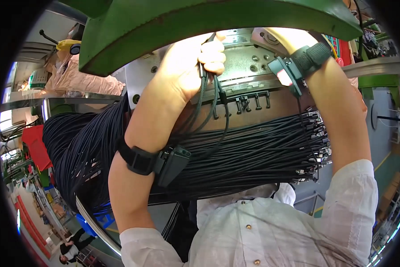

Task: The person picks up cables, places the ends into a machine, and presses a button. After the machine cycles, the person removes the cables and places them onto a bundle before another person approaches to inspect the work.

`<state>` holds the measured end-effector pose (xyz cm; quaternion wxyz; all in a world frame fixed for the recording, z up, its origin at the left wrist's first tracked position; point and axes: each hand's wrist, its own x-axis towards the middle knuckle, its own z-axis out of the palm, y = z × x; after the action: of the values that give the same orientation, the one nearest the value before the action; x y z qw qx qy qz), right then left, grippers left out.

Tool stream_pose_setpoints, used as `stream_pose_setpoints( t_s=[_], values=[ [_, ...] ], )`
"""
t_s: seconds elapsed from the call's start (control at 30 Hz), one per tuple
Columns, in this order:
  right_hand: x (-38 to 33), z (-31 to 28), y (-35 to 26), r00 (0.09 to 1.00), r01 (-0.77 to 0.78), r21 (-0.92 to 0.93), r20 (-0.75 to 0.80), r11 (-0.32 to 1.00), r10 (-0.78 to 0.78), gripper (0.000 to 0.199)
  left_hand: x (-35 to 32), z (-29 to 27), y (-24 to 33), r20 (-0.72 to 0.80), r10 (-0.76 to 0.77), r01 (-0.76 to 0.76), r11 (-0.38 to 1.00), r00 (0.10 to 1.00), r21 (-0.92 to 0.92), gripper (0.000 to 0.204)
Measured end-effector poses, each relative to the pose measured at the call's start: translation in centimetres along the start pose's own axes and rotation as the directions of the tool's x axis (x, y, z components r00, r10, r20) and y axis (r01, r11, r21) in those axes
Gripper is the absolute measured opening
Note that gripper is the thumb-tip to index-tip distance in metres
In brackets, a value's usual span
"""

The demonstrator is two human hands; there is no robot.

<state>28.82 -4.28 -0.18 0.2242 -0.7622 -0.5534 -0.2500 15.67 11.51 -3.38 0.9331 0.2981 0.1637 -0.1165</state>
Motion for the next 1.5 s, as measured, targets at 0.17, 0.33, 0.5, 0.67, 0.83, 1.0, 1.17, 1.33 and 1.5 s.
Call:
stream_pose_setpoints(
  t_s=[0.17, 0.33, 0.5, 0.67, 0.83, 1.0, 1.17, 1.33, 1.5],
  values=[
    [-0.5, 3.2, 1.7, 0.987, 0.043, -0.129, 0.157, 0.991, -0.022, 0.019, 0.0, -0.1, -1.3, -0.084, 0.073, -0.057, 0.983, 0.994, 0.176, 0.023],
    [-3.3, 5.4, 0.4, 0.974, 0.141, -0.194, 0.205, 0.971, -0.101, 0.018, -1.4, -3.1, 0.7, 0.609, 0.572, 0.058, -0.753, 0.549, 0.656, 0.018],
    [-3.4, 5.4, -0.9, 0.989, 0.123, -0.184, 0.108, 0.975, -0.104, 0.016, 1.0, -4.1, 0.7, 0.746, 0.498, -0.11, -0.796, 0.442, 0.596, 0.016],
    [-4.1, 6.1, 1.8, 0.976, -0.172, 0.06, 0.143, 0.983, 0.162, 0.021, 1.9, -4.4, 0.5, 0.717, 0.446, 0.032, -0.86, 0.536, 0.51, 0.017],
    [-4.4, 5.7, 4.2, 0.887, -0.38, 0.098, 0.32, 0.92, 0.332, 0.029, 1.9, -3.0, 1.5, 0.594, 0.479, 0.068, -0.812, 0.646, 0.58, 0.028],
    [-2.6, 4.4, 0.8, 0.722, -0.535, 0.197, 0.612, 0.821, 0.324, 0.053, -4.7, -5.0, 0.2, 0.396, 0.611, 0.092, -0.613, 0.685, 0.785, 0.039],
    [-12.9, -8.7, -1.8, 0.923, -0.34, 0.163, 0.245, 0.926, 0.296, 0.044, -21.7, -0.6, -6.2, 0.518, 0.013, -0.44, 0.547, 0.855, 0.712, 0.038],
    [-12.1, -7.8, -4.7, 0.934, -0.311, 0.21, 0.246, 0.927, 0.258, 0.043, -25.5, -9.5, -25.4, -0.348, 0.444, 0.284, 0.206, 0.825, 0.936, 0.022],
    [-12.3, -6.4, -5.1, 0.931, -0.292, 0.229, 0.289, 0.929, 0.222, 0.042, -22.3, -13.7, -24.5, -0.439, 0.765, 0.305, 0.325, 0.472, 0.895, 0.02]
  ],
)
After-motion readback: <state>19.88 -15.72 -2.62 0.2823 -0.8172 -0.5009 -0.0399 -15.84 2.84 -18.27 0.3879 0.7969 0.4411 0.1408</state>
